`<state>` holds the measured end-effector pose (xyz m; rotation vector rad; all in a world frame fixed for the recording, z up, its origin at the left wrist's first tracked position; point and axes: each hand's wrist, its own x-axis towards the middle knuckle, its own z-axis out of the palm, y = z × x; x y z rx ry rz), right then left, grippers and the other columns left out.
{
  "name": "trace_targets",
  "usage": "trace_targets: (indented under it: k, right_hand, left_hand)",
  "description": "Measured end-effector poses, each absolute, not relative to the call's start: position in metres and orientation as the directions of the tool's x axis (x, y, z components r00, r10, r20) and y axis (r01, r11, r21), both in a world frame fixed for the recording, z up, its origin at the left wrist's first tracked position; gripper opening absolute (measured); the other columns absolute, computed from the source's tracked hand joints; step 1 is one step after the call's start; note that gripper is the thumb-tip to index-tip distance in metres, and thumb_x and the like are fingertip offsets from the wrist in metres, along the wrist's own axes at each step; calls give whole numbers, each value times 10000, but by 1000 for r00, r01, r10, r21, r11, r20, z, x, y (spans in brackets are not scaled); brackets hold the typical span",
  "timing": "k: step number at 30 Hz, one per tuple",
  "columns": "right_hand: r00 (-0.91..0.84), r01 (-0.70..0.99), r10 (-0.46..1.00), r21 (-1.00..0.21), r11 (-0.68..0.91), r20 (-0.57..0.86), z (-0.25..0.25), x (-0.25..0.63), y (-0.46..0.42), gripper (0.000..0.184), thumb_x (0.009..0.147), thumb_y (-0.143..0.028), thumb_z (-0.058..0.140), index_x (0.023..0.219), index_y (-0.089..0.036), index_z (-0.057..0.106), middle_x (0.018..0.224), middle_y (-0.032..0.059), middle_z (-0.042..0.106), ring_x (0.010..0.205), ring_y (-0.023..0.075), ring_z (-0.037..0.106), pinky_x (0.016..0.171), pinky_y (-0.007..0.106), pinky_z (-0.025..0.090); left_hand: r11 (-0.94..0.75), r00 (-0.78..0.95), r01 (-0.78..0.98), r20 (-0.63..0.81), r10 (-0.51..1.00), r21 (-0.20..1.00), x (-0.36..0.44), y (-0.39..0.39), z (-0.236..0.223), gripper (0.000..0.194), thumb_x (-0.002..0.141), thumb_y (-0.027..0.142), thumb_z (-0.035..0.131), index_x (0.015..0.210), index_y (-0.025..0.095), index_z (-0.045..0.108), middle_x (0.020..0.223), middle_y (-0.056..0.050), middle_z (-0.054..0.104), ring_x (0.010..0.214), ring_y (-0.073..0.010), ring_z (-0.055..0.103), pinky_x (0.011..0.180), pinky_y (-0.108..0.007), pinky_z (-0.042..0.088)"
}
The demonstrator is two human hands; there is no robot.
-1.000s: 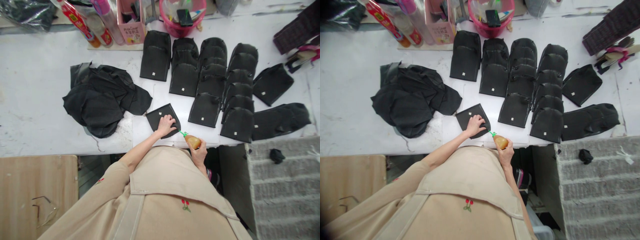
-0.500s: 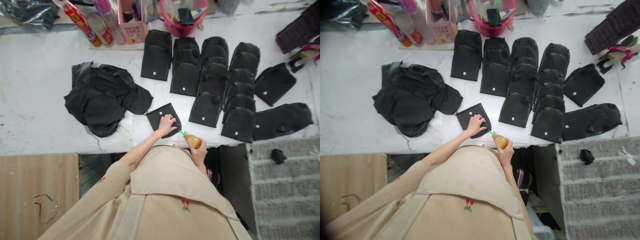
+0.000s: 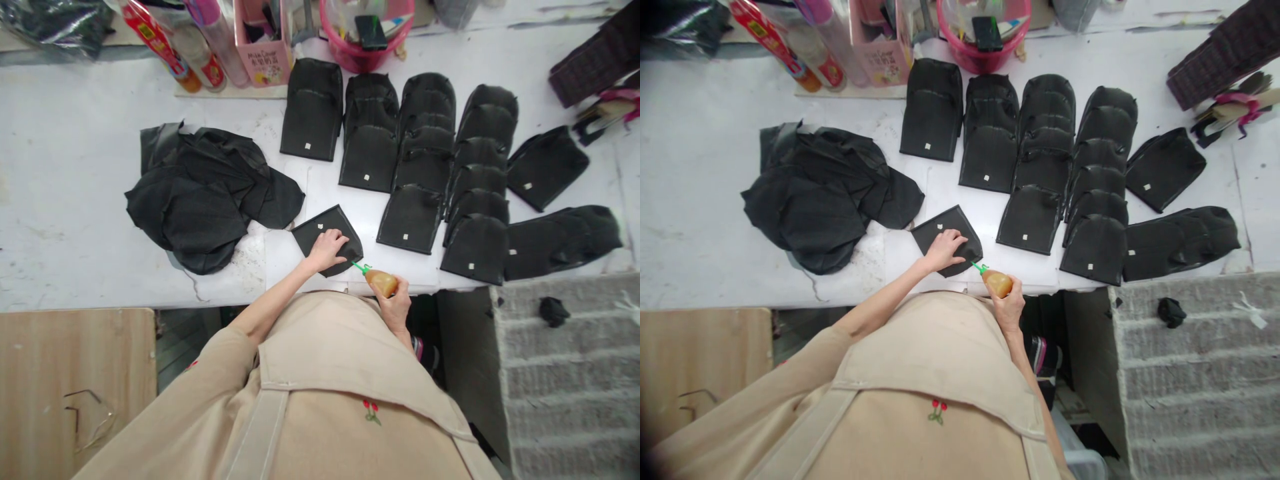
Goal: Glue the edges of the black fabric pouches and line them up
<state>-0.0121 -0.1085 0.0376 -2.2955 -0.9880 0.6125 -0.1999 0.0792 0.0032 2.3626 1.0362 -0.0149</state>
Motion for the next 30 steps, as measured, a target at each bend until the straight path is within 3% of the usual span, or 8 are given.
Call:
trace_targets:
  k: [8, 18, 22, 26, 30]
  right_hand:
    - [579, 514, 785, -648, -562, -223, 38, -15, -109, 793, 639, -832, 652, 1125, -212, 564, 1024, 109, 704, 858, 291, 658, 801, 437, 521]
    - [558, 530, 802, -652, -542, -214, 37, -17, -109, 774, 658, -827, 642, 1125, -214, 568, 1044, 111, 703, 884, 293, 662, 808, 436, 523]
    - [566, 528, 795, -646, -552, -216, 36, -16, -110, 763, 669, -817, 645, 1127, -212, 564, 1032, 108, 702, 883, 291, 659, 788, 424, 518]
    - [551, 537, 810, -657, -530, -204, 36, -16, -111, 756, 673, -814, 648, 1126, -214, 563, 1049, 106, 702, 902, 283, 658, 797, 417, 522]
    - [529, 549, 823, -656, -518, -207, 36, -17, -111, 773, 662, -825, 655, 1125, -212, 571, 1042, 108, 704, 875, 275, 661, 794, 423, 534]
  left_hand:
    - [-550, 691, 682, -178, 701, 481, -216, 66, -8, 611, 760, 303, 848, 1310, 193, 605, 1338, -158, 559, 1295, -336, 479, 1030, -466, 419]
    - [-532, 681, 683, -170, 712, 501, -215, 68, -8, 618, 759, 322, 849, 1317, 215, 606, 1344, -145, 569, 1309, -333, 482, 1051, -472, 416]
    - [-549, 716, 657, -200, 669, 516, -220, 67, -3, 714, 728, 343, 873, 1361, 202, 575, 1404, -170, 532, 1353, -345, 461, 1074, -477, 426]
    - [-543, 703, 685, -245, 668, 485, -225, 62, 0, 817, 703, 358, 891, 1417, 183, 534, 1477, -194, 481, 1422, -373, 400, 1138, -511, 372]
    - [-561, 696, 698, -239, 677, 445, -227, 57, -2, 774, 753, 325, 857, 1436, 181, 524, 1484, -198, 492, 1438, -364, 392, 1146, -515, 352]
